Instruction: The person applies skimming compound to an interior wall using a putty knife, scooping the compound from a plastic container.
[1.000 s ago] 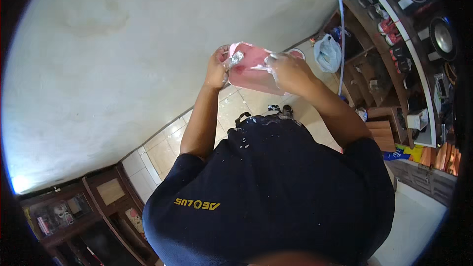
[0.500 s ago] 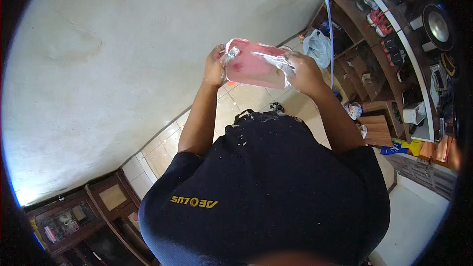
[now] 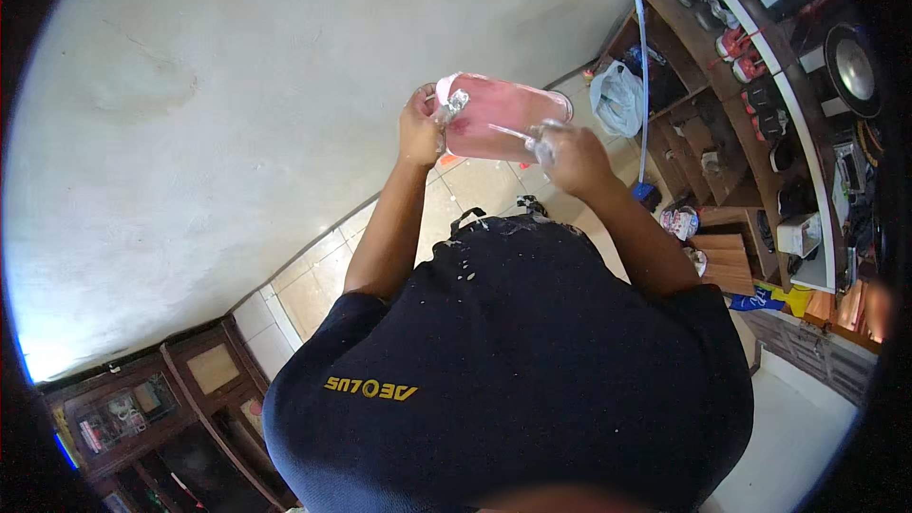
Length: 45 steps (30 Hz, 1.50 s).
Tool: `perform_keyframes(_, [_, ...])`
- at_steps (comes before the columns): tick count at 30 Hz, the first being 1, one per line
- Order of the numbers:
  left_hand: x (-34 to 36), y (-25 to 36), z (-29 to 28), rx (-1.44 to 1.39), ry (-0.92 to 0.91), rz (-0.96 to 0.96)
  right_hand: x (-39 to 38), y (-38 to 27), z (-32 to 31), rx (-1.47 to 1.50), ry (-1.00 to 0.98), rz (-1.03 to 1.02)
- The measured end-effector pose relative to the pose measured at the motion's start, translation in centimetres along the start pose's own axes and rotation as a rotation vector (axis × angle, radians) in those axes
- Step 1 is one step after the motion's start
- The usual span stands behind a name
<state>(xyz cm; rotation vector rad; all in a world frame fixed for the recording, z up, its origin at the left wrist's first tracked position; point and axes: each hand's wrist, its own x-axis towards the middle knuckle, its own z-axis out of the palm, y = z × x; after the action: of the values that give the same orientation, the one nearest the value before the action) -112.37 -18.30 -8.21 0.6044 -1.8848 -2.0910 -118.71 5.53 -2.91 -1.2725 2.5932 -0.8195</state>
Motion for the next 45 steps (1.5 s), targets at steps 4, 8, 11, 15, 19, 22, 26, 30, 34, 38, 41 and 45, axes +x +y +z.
perform_keyframes(4, [-0.2,-0.1,-0.2,-0.159,-0.006,0.046,0.2,0.0,0.5,0.018,0.051,-0.025])
perform_keyframes(8, [-0.6,0.0,-0.4,-0.224,0.017,0.029,0.9,0.1,0.9,-0.059,0.176,-0.056])
perform_keyframes(11, [-0.7,0.3,-0.6,-0.149,0.03,0.078,1.1,-0.8,1.4,-0.123,-0.005,-0.048])
perform_keyframes(15, [-1.1,0.8,-1.0,-0.095,0.062,0.057,1.2,-1.6,1.2,-0.136,0.057,-0.095])
perform_keyframes(19, [-1.7,0.8,-1.3,-0.178,0.055,0.038,2.3,-1.3,1.9,-0.171,0.239,-0.104])
perform_keyframes(22, [-1.9,0.4,-1.3,-0.135,0.077,0.076,2.5,-1.2,3.8,-0.292,0.149,-0.115])
perform_keyframes(26, [-1.9,0.1,-1.2,-0.138,0.151,0.111,1.1,-1.9,5.3,-0.24,0.075,-0.058])
perform_keyframes(30, [-2.1,0.4,-1.5,-0.158,0.145,0.079,0.5,-2.6,4.0,-0.109,-0.009,-0.085])
perform_keyframes(34, [-2.1,0.8,-1.6,-0.197,0.098,0.1,2.0,-2.3,2.1,-0.126,0.229,-0.077])
perform_keyframes(38, [-2.0,0.5,-1.3,-0.253,0.075,0.074,3.0,-1.8,2.5,-0.197,0.218,-0.083])
perform_keyframes(41, [-1.9,-0.2,-1.0,-0.2,0.121,0.137,2.0,-1.6,3.6,-0.137,0.064,-0.013])
perform_keyframes(45, [-1.5,-1.0,-1.1,-0.195,0.144,0.177,1.0,-1.2,4.3,-0.092,0.062,-0.011])
